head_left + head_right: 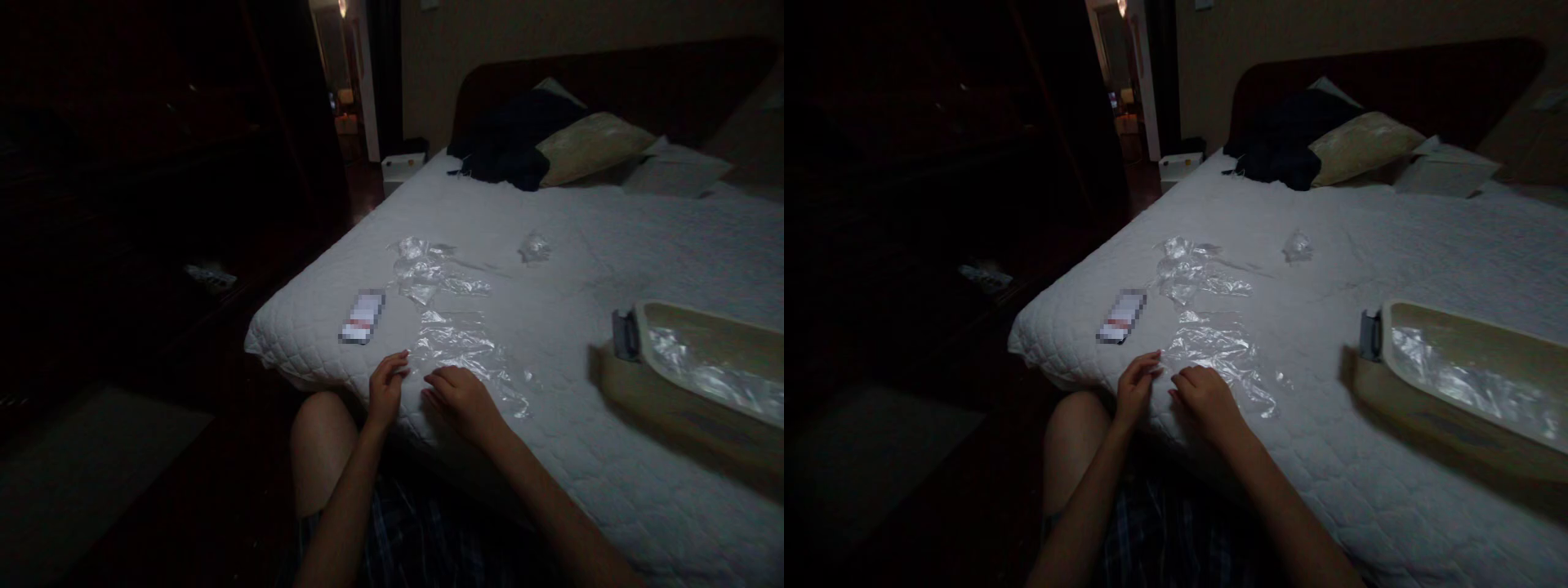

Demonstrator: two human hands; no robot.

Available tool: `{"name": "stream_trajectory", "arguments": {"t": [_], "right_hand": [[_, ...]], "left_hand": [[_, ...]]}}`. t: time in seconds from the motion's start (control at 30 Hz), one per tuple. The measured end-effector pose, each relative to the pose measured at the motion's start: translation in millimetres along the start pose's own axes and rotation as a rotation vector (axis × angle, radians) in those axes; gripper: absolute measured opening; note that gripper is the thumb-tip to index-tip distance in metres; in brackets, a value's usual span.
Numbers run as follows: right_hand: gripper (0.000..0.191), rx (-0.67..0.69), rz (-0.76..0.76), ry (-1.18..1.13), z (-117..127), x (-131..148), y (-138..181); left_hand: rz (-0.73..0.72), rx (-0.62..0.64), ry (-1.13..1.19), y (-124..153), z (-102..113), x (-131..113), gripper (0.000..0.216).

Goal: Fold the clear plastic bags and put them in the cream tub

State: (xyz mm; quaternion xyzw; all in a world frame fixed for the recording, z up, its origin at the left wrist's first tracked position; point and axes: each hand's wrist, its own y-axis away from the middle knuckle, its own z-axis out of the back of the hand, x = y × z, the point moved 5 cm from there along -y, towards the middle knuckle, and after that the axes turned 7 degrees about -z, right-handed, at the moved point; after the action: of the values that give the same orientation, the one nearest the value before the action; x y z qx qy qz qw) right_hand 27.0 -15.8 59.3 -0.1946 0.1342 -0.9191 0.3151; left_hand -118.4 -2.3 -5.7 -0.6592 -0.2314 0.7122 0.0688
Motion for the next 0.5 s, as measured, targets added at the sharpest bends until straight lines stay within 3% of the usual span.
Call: {"name": "stream_trajectory", "arguments": {"t": [0.2,0.5], "right_hand": [[0.012,0.133,0.065,0.115,-39,13,-16],[0.009,0.155,0.038,0.224,-37,9,-17]], "left_hand": [[0.277,-0.153,0.222,0,17,14,0.018],[0.310,-0.223,0.184,-1,26,16,0.013]]}}
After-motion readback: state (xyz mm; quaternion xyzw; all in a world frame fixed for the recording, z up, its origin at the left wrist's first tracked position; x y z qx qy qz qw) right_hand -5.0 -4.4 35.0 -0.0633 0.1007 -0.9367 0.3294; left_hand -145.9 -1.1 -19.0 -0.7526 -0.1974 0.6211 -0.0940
